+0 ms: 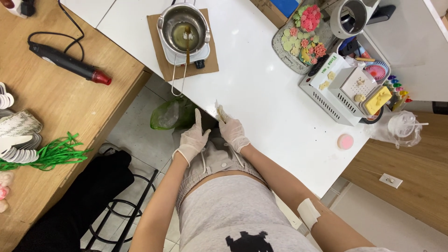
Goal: Prepare wax by melting and heating with a heat gun for candle making.
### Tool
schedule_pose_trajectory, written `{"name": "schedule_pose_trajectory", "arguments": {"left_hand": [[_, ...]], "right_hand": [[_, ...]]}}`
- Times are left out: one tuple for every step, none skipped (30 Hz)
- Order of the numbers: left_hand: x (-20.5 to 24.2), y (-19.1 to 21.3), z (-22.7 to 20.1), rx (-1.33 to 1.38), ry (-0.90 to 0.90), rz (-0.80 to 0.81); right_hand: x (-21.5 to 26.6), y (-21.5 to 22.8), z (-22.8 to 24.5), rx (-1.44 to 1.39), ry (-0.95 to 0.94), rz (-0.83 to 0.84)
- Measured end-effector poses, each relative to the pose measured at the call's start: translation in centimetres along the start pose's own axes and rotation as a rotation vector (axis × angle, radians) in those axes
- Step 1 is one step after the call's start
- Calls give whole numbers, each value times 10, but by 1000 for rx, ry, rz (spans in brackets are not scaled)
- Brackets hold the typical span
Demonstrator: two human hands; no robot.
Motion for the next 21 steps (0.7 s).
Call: {"name": "schedule_pose_trajectory", "arguments": {"left_hand": [[1, 4, -1, 0, 2, -4], [3, 9, -1, 5, 13, -15], [6, 10, -3, 12, 21, -21], [7, 9, -3, 14, 21, -21], [7, 10, -2, 0, 11, -47], [6, 11, -2, -14, 1, -73], [5, 7, -1, -11, 2, -75], [3, 4, -2, -19, -19, -102], [0, 1, -2, -28, -41, -130], [0, 4, -8, -26, -40, -132], [0, 7, -15, -4, -21, -100], [0, 9, -21, 17, -3, -68], [-7, 4, -21, 20, -3, -70], [-13, -2, -21, 40, 13, -78], [-20, -8, -21, 60, 30, -88], [-25, -9, -23, 62, 31, -92], [-30, -11, -25, 81, 50, -61], [-35, -13, -27, 100, 69, -31], [-39, -17, -27, 105, 72, -33], [-43, -20, -27, 172, 71, -50], [-45, -26, -28, 240, 72, -64]], "right_hand": [[-1, 3, 7, 0, 5, 0], [-1, 6, 14, -37, -16, 9], [1, 9, 18, -72, -43, 18], [4, 17, 25, -69, -43, 18], [5, 25, 33, -159, -92, 81], [7, 32, 40, -249, -141, 144], [5, 35, 36, -246, -140, 145], [3, 39, 31, -186, -132, 129], [0, 42, 26, -127, -123, 112], [-6, 41, 19, -124, -120, 112], [-12, 41, 12, -22, -91, 73], [-18, 41, 5, 80, -61, 34], [-20, 45, 6, 83, -60, 34], [-21, 49, 7, 107, -64, 84], [-22, 52, 8, 131, -66, 135], [-25, 49, 5, 133, -63, 134], [-28, 46, 2, 130, -43, 138], [-31, 43, -1, 126, -23, 143], [-31, 40, -1, 130, -20, 144], [-32, 37, -1, 128, 3, 145], [-31, 34, -1, 127, 23, 149]]}}
Point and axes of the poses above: each hand's wrist, its own x-axis away from the middle knuckle, its own y-axis out of the back of the hand, z = x × y, the point moved 2 cm from there along -x, towards the middle knuckle, and after that the axes turned 5 degrees about -y, right-handed, at the moved point
